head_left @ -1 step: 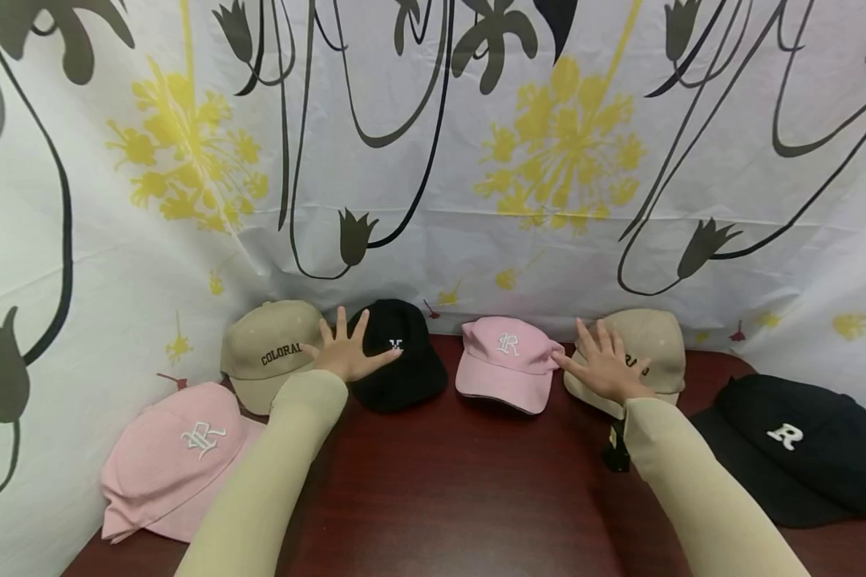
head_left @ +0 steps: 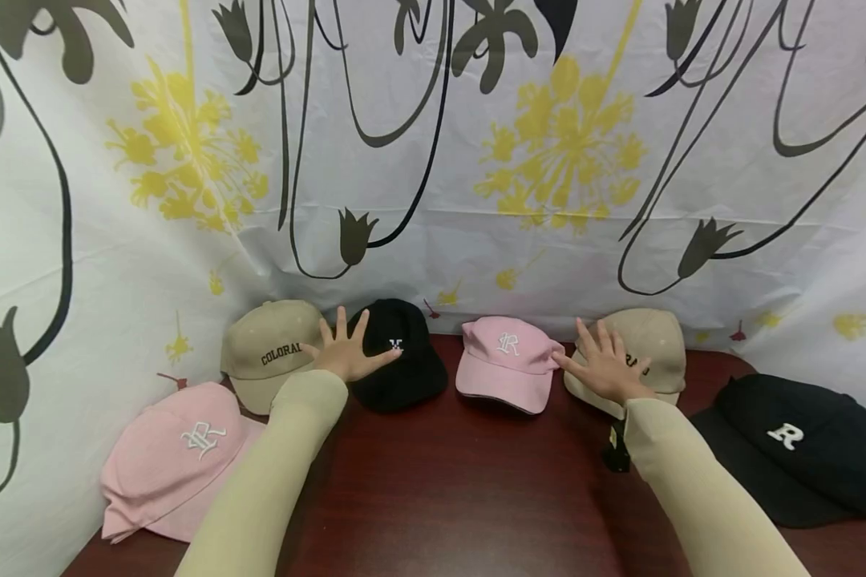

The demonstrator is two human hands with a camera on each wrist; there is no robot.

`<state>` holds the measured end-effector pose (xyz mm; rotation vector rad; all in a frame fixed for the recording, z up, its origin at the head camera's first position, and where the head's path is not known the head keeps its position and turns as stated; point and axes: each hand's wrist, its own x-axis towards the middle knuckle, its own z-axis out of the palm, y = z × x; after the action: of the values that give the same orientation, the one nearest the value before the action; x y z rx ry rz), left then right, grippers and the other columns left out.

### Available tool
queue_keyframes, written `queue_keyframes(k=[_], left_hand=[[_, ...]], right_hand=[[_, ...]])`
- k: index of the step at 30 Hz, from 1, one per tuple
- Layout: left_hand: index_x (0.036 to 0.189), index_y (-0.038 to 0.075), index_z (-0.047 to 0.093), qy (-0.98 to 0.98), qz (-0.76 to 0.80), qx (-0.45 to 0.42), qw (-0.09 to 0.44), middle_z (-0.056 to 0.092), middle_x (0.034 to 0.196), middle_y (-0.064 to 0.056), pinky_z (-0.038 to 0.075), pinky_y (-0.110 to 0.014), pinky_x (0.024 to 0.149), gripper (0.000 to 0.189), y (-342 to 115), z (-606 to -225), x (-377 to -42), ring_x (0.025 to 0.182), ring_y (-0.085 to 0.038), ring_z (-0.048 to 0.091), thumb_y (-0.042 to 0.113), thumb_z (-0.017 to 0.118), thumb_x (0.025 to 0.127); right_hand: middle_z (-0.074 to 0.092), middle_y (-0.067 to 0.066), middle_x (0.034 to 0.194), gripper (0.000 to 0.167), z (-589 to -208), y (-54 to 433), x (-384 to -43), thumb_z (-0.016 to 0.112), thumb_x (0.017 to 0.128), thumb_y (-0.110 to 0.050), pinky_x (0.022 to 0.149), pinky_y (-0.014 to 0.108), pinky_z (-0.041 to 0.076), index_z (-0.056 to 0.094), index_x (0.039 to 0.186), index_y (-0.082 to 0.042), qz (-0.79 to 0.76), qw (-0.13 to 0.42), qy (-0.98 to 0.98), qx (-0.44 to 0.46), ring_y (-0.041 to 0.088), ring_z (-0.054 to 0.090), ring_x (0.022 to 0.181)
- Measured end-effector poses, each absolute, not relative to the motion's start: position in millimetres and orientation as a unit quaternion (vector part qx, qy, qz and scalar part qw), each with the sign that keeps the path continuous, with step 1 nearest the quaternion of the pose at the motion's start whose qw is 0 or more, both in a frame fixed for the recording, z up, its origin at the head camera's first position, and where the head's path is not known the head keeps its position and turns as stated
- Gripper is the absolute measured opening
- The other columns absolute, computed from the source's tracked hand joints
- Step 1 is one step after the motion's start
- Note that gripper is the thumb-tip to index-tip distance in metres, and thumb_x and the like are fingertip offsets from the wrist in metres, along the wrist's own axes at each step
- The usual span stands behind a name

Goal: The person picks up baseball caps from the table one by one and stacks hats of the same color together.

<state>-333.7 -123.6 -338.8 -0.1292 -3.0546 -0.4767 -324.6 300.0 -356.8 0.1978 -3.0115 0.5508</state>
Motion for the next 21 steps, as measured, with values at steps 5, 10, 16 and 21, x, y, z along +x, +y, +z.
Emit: queue_keyframes(k=[5, 10, 16, 21], left_hand=[[0.149, 0.024, 0.002, -0.987, -0.153, -0.039, 0.02, -0.012, 0.15, -0.016, 0.001, -0.076, 0.086, 0.097, -124, -340, -335, 0.131, -0.049, -0.008, 0.076, 0.041, 0.077], [0.147, 0.027, -0.005, -0.984, -0.17, -0.047, 0.019, -0.018, 0.15, -0.014, 0.003, -0.075, 0.088, 0.099, -123, -341, -340, 0.132, -0.047, -0.009, 0.076, 0.043, 0.076], [0.147, 0.027, -0.005, -0.979, -0.191, -0.063, 0.031, -0.012, 0.15, -0.017, 0.01, -0.074, 0.09, 0.1, -119, -340, -342, 0.133, -0.047, -0.005, 0.07, 0.051, 0.077], [0.148, 0.025, -0.004, -0.973, -0.217, -0.078, 0.025, -0.011, 0.15, -0.017, 0.014, -0.071, 0.092, 0.103, -109, -338, -340, 0.133, -0.045, -0.005, 0.068, 0.056, 0.075]], right_hand=[[-0.014, 0.021, 0.149, 0.087, -353, 293, -320, 0.034, 0.086, -0.067, 0.075, 0.079, -0.011, -0.011, 0.146, -0.023, 0.167, 0.047, -0.983, 0.067, 0.046, -0.015, 0.131], [-0.013, 0.024, 0.148, 0.09, -351, 287, -319, 0.042, 0.087, -0.062, 0.084, 0.077, -0.001, -0.01, 0.147, -0.019, 0.213, 0.071, -0.971, 0.08, 0.051, -0.009, 0.13], [-0.01, 0.028, 0.146, 0.093, -351, 288, -321, 0.051, 0.087, -0.053, 0.094, 0.069, 0.01, -0.009, 0.147, -0.013, 0.28, 0.096, -0.95, 0.099, 0.051, -0.002, 0.13], [-0.011, 0.03, 0.145, 0.098, -351, 289, -319, 0.054, 0.086, -0.052, 0.093, 0.069, 0.015, -0.014, 0.145, -0.014, 0.311, 0.079, -0.942, 0.093, 0.055, 0.005, 0.128]])
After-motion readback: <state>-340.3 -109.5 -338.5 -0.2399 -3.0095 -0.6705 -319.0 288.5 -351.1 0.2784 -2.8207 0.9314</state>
